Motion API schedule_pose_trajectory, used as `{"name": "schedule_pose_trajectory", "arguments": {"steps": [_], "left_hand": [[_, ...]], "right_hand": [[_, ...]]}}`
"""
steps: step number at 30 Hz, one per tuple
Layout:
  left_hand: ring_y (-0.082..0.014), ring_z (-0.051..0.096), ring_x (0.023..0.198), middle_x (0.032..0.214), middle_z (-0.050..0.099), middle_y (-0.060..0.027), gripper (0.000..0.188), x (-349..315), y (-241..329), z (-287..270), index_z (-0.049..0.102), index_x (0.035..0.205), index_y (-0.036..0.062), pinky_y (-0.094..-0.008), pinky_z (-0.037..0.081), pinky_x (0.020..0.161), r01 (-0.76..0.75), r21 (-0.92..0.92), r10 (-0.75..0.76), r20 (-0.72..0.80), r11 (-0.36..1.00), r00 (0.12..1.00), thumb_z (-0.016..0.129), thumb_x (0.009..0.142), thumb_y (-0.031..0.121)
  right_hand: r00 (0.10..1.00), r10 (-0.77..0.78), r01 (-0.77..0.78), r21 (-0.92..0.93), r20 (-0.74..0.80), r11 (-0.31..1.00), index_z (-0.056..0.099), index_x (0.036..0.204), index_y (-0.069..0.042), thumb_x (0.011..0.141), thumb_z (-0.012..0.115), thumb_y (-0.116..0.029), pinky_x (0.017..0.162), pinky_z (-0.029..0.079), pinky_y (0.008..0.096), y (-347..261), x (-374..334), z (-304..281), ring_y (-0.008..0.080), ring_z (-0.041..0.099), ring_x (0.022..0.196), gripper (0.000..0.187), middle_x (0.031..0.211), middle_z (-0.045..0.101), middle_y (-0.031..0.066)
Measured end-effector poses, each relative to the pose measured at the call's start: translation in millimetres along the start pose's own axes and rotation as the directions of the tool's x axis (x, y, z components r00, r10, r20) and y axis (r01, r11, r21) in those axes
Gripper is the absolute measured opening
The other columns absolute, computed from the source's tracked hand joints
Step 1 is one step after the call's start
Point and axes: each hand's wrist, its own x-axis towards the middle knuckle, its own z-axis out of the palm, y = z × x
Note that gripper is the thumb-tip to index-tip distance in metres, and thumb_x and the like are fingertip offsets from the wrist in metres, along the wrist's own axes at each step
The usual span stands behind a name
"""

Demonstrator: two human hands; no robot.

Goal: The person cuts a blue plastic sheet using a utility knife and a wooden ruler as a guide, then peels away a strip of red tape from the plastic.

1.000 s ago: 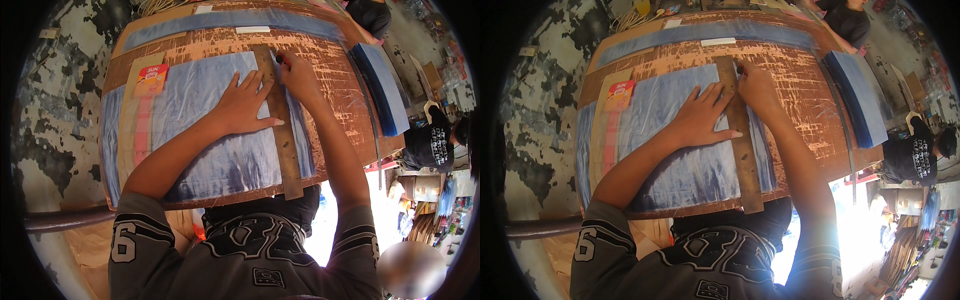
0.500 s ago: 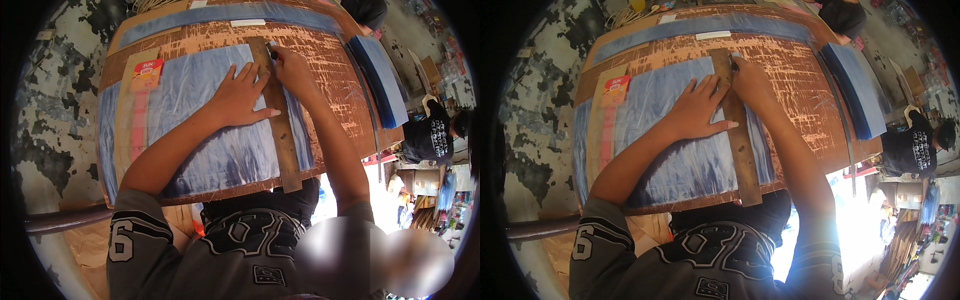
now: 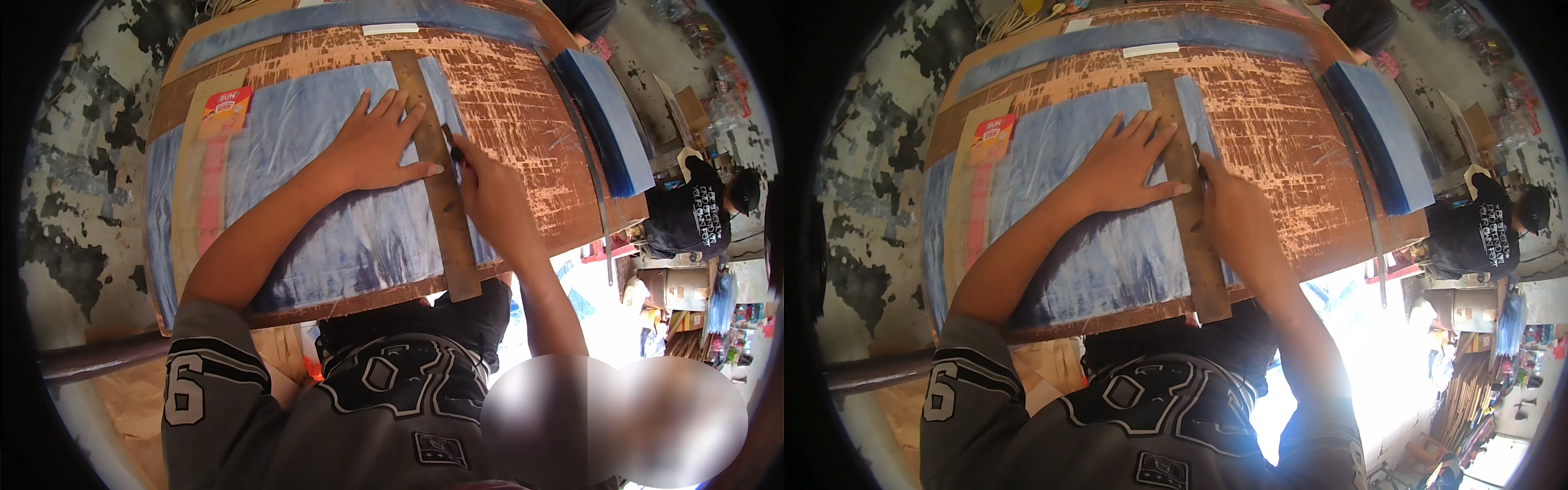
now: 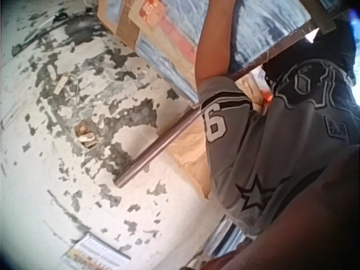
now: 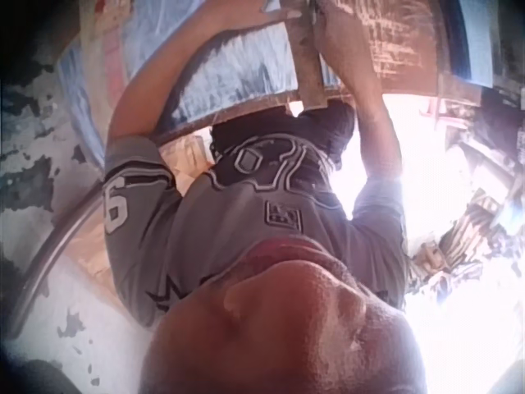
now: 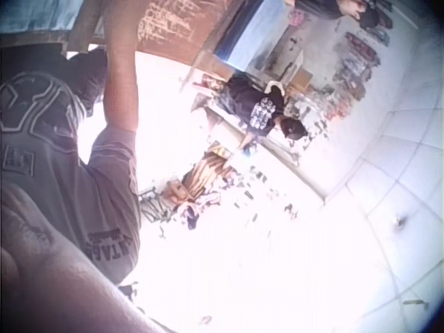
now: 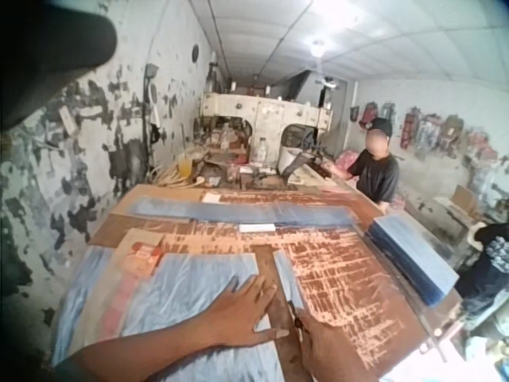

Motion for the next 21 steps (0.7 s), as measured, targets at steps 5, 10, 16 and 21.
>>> {"name": "schedule_pose_trajectory", "arguments": {"steps": [5, 10, 16, 21], "left_hand": [[-0.0456, 0.032, 0.151, 0.157, 0.038, -0.0314, 0.104, 0.8, 2.5, -5.4, 0.038, 0.156, -0.0032, -0.0616, 0.020, 0.125, 0.013, -0.018, -0.012, 0.035, 1.000, 0.999, 0.051, 0.093, 0.078], [-0.0455, 0.030, 0.152, 0.158, 0.037, -0.0326, 0.102, 2.4, 4.2, -3.2, 0.038, 0.156, -0.0034, -0.0609, 0.019, 0.125, 0.008, 0.011, -0.008, 0.045, 1.000, 0.999, 0.052, 0.094, 0.077], [-0.0443, 0.030, 0.154, 0.159, 0.036, -0.0325, 0.100, 2.0, 1.8, -2.9, 0.036, 0.157, -0.0035, -0.0608, 0.019, 0.125, 0.008, -0.007, -0.007, 0.070, 1.000, 0.998, 0.055, 0.094, 0.073], [-0.0447, 0.030, 0.153, 0.159, 0.037, -0.0323, 0.101, 1.2, 1.6, -1.8, 0.036, 0.156, -0.0034, -0.0615, 0.020, 0.125, 0.010, -0.002, -0.009, 0.054, 1.000, 0.998, 0.056, 0.094, 0.073]], "right_hand": [[0.994, 0.100, -0.100, 0.003, 0.053, 0.995, 0.058, 0.139, 0.000, 0.098, 0.054, -0.005, 0.074, 0.054, 0.0530, -9.8, -47.1, -12.8, 0.0447, 0.070, 0.084, 0.041, 0.092, 0.070, 0.0273], [0.978, 0.184, -0.184, -0.013, 0.098, 0.983, 0.056, 0.143, -0.001, 0.099, 0.055, -0.002, 0.079, 0.055, 0.0495, -22.4, -93.2, -29.0, 0.0454, 0.070, 0.092, 0.044, 0.103, 0.070, 0.0283], [0.935, 0.290, -0.287, -0.043, 0.205, 0.957, 0.053, 0.147, -0.004, 0.102, 0.054, -0.001, 0.080, 0.055, 0.0489, -40.3, -145.4, -51.9, 0.0456, 0.070, 0.097, 0.046, 0.109, 0.070, 0.0292], [0.830, 0.440, -0.430, -0.107, 0.342, 0.896, 0.052, 0.148, -0.005, 0.102, 0.054, -0.002, 0.081, 0.055, 0.0493, -59.7, -171.7, -76.2, 0.0445, 0.070, 0.098, 0.047, 0.108, 0.070, 0.0275]]}}
